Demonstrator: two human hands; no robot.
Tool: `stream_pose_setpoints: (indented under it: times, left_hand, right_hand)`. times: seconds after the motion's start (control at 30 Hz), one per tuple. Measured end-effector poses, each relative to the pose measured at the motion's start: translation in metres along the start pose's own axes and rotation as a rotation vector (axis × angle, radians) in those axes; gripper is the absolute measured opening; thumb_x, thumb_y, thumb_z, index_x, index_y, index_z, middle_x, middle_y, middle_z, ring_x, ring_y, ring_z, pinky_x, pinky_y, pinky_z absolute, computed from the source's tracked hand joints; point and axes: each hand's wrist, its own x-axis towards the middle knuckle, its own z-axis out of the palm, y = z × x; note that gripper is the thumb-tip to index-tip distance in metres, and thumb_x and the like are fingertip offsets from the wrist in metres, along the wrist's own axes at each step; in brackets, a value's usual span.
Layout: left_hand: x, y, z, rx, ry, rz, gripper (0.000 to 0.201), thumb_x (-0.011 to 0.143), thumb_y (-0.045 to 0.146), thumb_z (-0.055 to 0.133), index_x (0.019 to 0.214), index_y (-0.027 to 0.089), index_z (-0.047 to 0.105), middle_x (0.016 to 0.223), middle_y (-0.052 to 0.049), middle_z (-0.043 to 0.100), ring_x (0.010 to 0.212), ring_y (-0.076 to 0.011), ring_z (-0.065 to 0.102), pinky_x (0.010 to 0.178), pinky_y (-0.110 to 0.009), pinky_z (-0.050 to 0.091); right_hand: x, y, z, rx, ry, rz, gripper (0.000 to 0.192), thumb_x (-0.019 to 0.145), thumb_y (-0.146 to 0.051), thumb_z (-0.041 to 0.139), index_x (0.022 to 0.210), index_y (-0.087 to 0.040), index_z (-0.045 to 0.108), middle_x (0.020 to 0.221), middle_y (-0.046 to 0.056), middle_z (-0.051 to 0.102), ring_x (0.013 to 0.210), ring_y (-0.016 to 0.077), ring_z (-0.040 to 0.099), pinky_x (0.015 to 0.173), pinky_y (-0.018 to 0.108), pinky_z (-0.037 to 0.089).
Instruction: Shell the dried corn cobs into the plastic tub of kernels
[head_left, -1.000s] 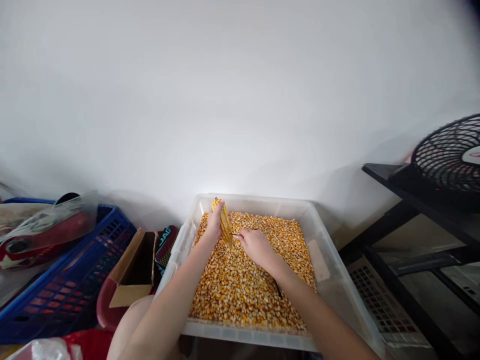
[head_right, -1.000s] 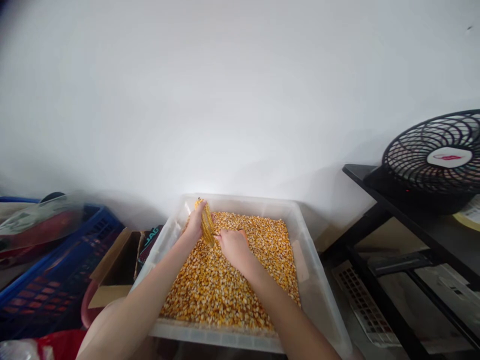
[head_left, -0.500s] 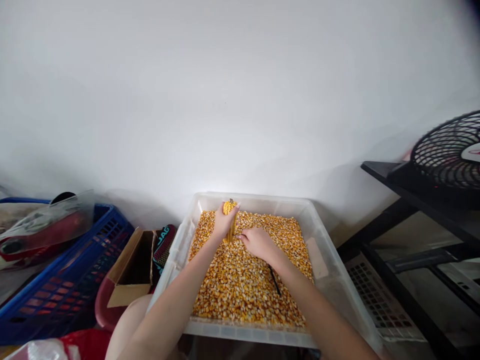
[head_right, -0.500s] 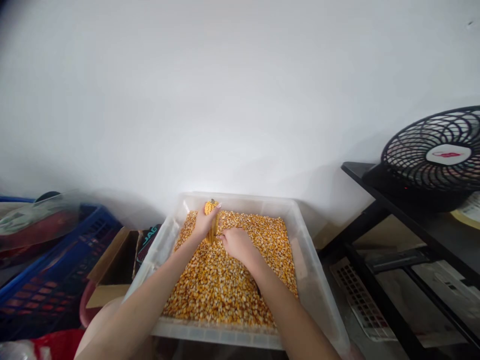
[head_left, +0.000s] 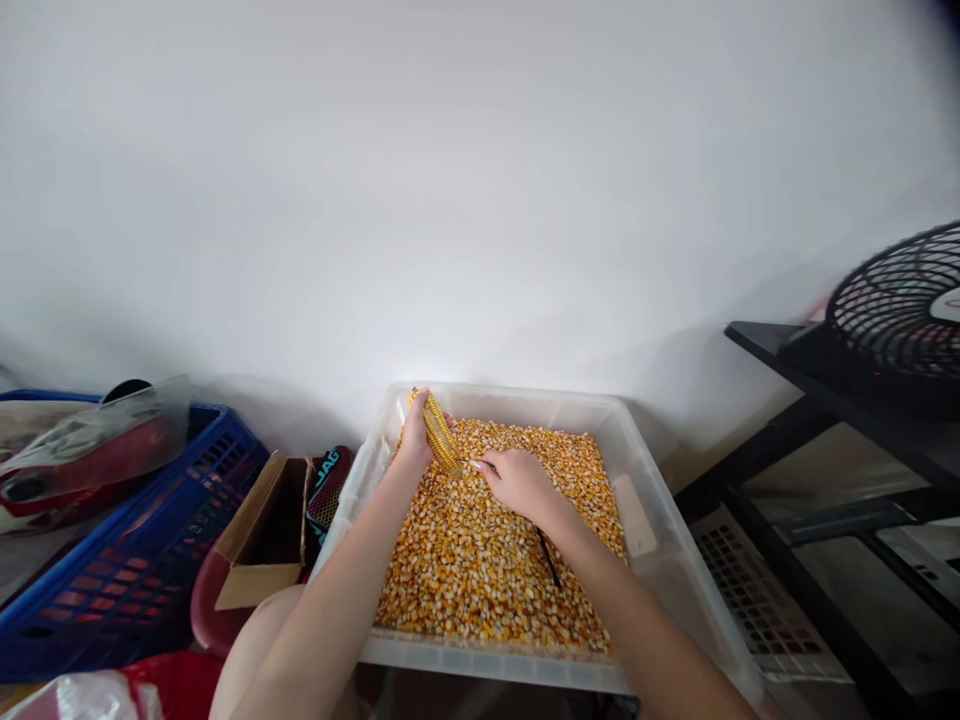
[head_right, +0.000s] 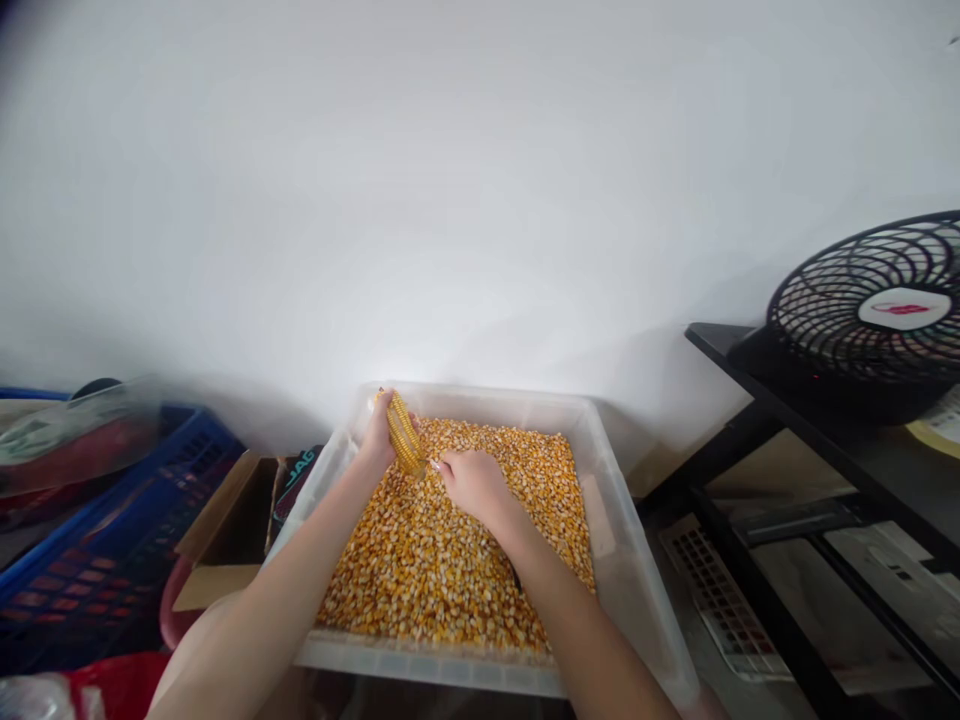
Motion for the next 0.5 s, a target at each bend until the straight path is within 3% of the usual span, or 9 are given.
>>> stream_pose_setpoints:
  times: [0.3, 0.5]
  left_hand:
    - [-0.0009, 0.0024, 0.0000, -0.019, -0.004, -0.021, 0.039, 0.070, 0.055, 0.056, 0.074, 0.016, 0.052, 0.050, -0.003, 0.057, 0.042, -0.0160, 0.056, 0.044, -0.026, 0.047]
    - [-0.0017, -0.0032, -0.0009, -0.058, 0.040, -0.051, 0.037, 0.068, 0.052, 0.060, 0.069, 0.016, 0.054, 0.049, -0.003, 0.057, 0.042, -0.0155, 0.055, 0.042, -0.025, 0.046]
  right_hand:
    - [-0.0014, -0.0025, -0.0057, -0.018, -0.006, 0.013, 0.032, 0.092, -0.034, 0.035, 0.089, -0.021, 0.064, 0.084, 0.006, 0.069, 0.076, 0.0174, 0.062, 0.065, 0.024, 0.037]
    - [-0.0002, -0.0030, 0.0029, -0.043, -0.023, 0.003, 0.033, 0.092, -0.034, 0.034, 0.089, -0.020, 0.064, 0.085, 0.006, 0.069, 0.077, 0.0171, 0.063, 0.066, 0.024, 0.038]
